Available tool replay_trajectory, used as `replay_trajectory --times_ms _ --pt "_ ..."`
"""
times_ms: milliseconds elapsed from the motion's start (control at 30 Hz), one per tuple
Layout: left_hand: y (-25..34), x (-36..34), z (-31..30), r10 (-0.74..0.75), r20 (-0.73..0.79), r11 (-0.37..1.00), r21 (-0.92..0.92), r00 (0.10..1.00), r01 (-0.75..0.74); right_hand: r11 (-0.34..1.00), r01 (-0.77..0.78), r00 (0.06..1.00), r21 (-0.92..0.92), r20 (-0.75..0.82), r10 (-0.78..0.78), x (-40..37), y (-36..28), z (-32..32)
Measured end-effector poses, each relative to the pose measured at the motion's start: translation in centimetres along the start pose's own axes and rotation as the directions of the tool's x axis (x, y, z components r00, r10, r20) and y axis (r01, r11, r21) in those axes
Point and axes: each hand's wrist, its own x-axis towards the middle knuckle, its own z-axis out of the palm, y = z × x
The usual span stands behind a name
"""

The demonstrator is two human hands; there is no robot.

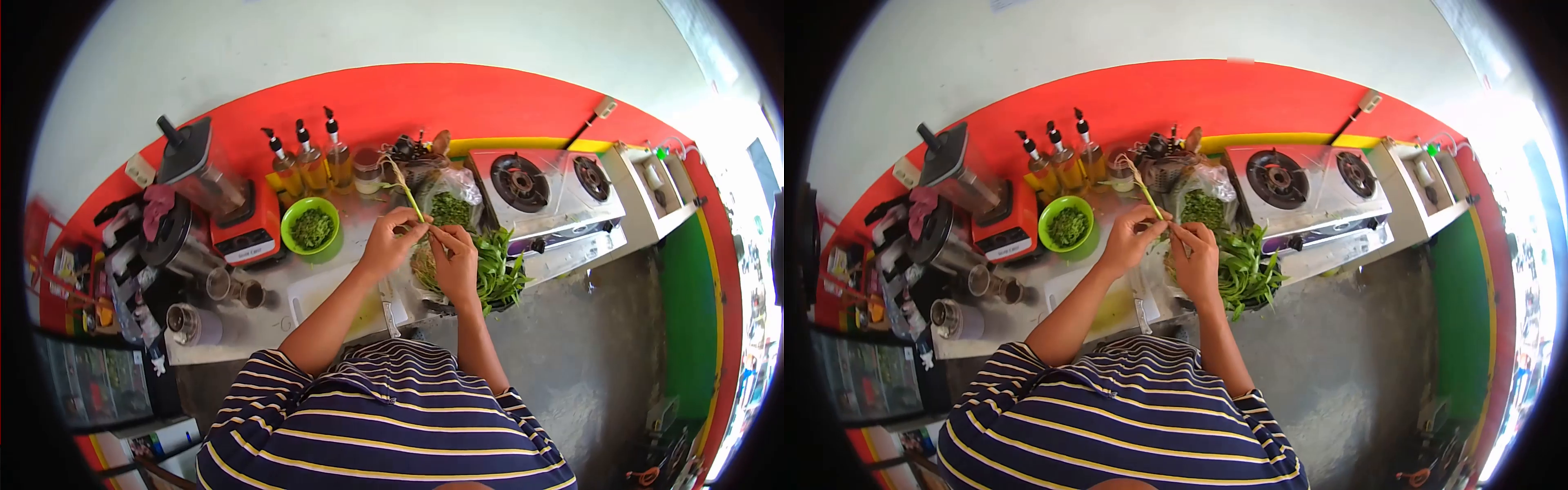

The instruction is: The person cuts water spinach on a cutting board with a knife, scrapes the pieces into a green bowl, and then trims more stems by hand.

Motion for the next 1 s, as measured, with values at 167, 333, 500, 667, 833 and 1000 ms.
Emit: replay_trajectory --times_ms 167,333,500,667,833,1000 --pt "0.7 -3.9 -5.7 -0.054 -0.215 0.996 -0.083 0.975 0.037 1.000 -0.006 0.987 -0.010 0.161 0.008 -1.2 0.8 3.3" --pt "2.4 -8.9 -9.7 -0.034 -0.341 0.998 0.040 0.940 0.050 0.997 -0.082 0.940 -0.012 0.330 0.081 -3.3 4.6 6.0" --pt "1.3 -13.6 -11.5 -0.138 -0.323 0.989 0.012 0.936 0.150 0.952 -0.188 0.788 -0.242 0.542 0.293 -6.7 7.3 8.6" --pt "0.2 -17.0 -12.5 -0.116 -0.331 0.985 -0.158 0.937 0.066 0.768 -0.167 0.715 -0.619 0.461 0.527 -11.4 6.6 11.3" --pt "-1.1 -18.3 -13.7 -0.182 -0.299 0.964 -0.241 0.937 0.111 0.717 -0.225 0.760 -0.660 0.342 0.553 -14.7 7.7 13.5" --pt "-2.0 -18.0 -14.4 -0.220 -0.195 0.922 -0.360 0.956 0.139 0.830 -0.274 0.868 -0.486 0.248 0.431 -15.6 9.2 13.0"
